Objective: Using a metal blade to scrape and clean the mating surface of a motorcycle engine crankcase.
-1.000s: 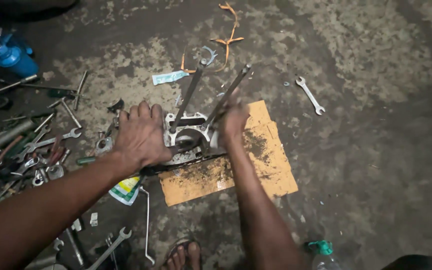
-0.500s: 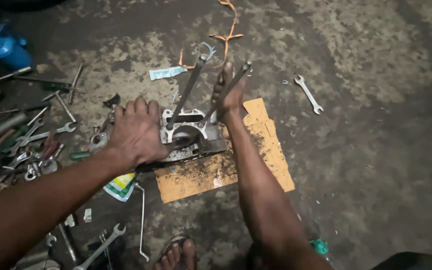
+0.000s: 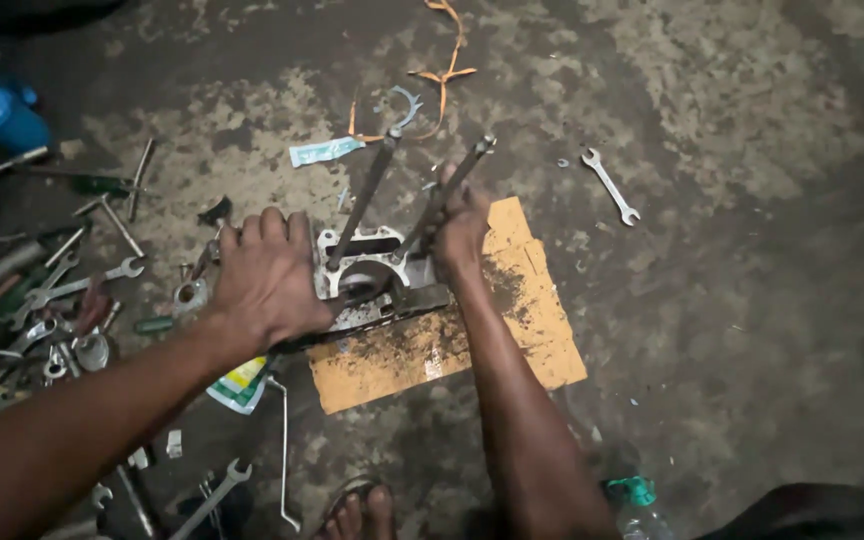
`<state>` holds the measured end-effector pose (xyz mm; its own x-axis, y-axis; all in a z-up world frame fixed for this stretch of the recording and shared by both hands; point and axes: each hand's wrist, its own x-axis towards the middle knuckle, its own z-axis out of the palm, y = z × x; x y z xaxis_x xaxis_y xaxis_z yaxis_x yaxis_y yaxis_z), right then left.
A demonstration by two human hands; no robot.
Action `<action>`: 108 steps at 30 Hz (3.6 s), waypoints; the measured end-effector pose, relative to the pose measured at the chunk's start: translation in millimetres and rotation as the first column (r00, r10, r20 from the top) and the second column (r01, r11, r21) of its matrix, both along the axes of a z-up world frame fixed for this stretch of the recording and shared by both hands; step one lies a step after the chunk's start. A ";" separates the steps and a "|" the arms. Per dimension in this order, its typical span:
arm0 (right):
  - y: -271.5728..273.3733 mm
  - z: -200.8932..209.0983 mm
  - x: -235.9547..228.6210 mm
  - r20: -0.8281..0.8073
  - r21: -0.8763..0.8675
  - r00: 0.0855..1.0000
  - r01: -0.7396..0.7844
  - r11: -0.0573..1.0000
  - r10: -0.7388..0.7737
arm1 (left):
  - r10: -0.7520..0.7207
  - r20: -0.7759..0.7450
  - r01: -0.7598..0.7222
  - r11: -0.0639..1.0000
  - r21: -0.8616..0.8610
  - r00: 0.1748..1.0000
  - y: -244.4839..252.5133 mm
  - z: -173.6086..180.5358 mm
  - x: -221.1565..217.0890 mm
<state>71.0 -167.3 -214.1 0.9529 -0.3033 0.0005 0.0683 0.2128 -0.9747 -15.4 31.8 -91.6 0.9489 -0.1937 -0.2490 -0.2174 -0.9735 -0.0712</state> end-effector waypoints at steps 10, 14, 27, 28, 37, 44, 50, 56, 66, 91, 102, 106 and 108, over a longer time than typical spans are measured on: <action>2.0 -20.6 9.5 -0.141 0.347 0.990 0.043 0.937 0.007 | 0.008 -0.035 -0.007 1.000 0.022 0.999 -1.5 -2.7 -5.5; 6.1 -32.8 6.7 -0.211 0.400 0.977 0.113 0.910 -0.029 | 0.018 0.036 -0.017 1.000 -0.025 0.999 2.4 -6.6 -6.3; -11.2 -32.0 35.1 -0.195 0.628 0.968 0.246 0.739 -0.156 | 0.009 0.034 -0.010 1.000 0.011 0.999 -5.7 -2.5 -9.7; -0.8 -37.3 37.4 -0.206 0.650 0.966 0.256 0.716 -0.159 | 0.016 0.035 -0.016 1.000 0.004 0.999 -6.9 -2.0 -10.2; 8.8 -47.5 48.1 -0.166 0.642 0.978 0.205 0.739 -0.126 | 0.042 0.011 -0.042 0.999 -0.005 0.999 -5.5 0.5 -6.5; 19.6 -15.8 30.6 -0.211 0.595 0.956 0.291 0.749 -0.204 | 0.025 0.063 -0.022 0.998 -0.051 0.998 -2.9 -4.2 -9.9; 20.7 -9.7 28.6 -0.151 0.504 0.947 0.321 0.802 -0.284 | 0.006 0.051 -0.005 1.000 -0.007 0.999 -4.2 -5.8 -10.1; 21.4 -11.1 29.6 -0.143 0.432 0.956 0.292 0.853 -0.254 | 0.011 0.054 -0.010 1.000 -0.009 0.999 -3.2 -6.3 -7.8; -3.5 -64.3 59.4 -0.197 0.678 0.977 0.197 0.708 -0.083 | 0.018 0.060 -0.015 0.999 -0.050 0.998 0.8 -9.0 -4.8; -46.0 -5.7 -51.1 -0.288 0.559 0.937 0.332 0.760 -0.198 | 0.014 0.088 -0.007 0.997 -0.073 0.996 0.7 -8.7 -2.0; 36.7 74.2 -116.3 0.023 -0.121 0.953 0.303 0.945 -0.303 | 0.000 0.027 0.001 1.000 -0.028 1.000 -3.6 -8.1 -1.8; 46.4 64.7 -112.0 0.133 -0.251 0.963 0.261 0.932 -0.233 | 0.016 0.035 -0.014 0.999 -0.038 0.999 -3.1 -8.1 -0.5; 45.8 74.6 -111.1 0.142 -0.355 0.957 0.289 0.889 -0.254 | 0.023 0.009 -0.023 0.999 -0.027 1.000 -4.0 -10.5 0.5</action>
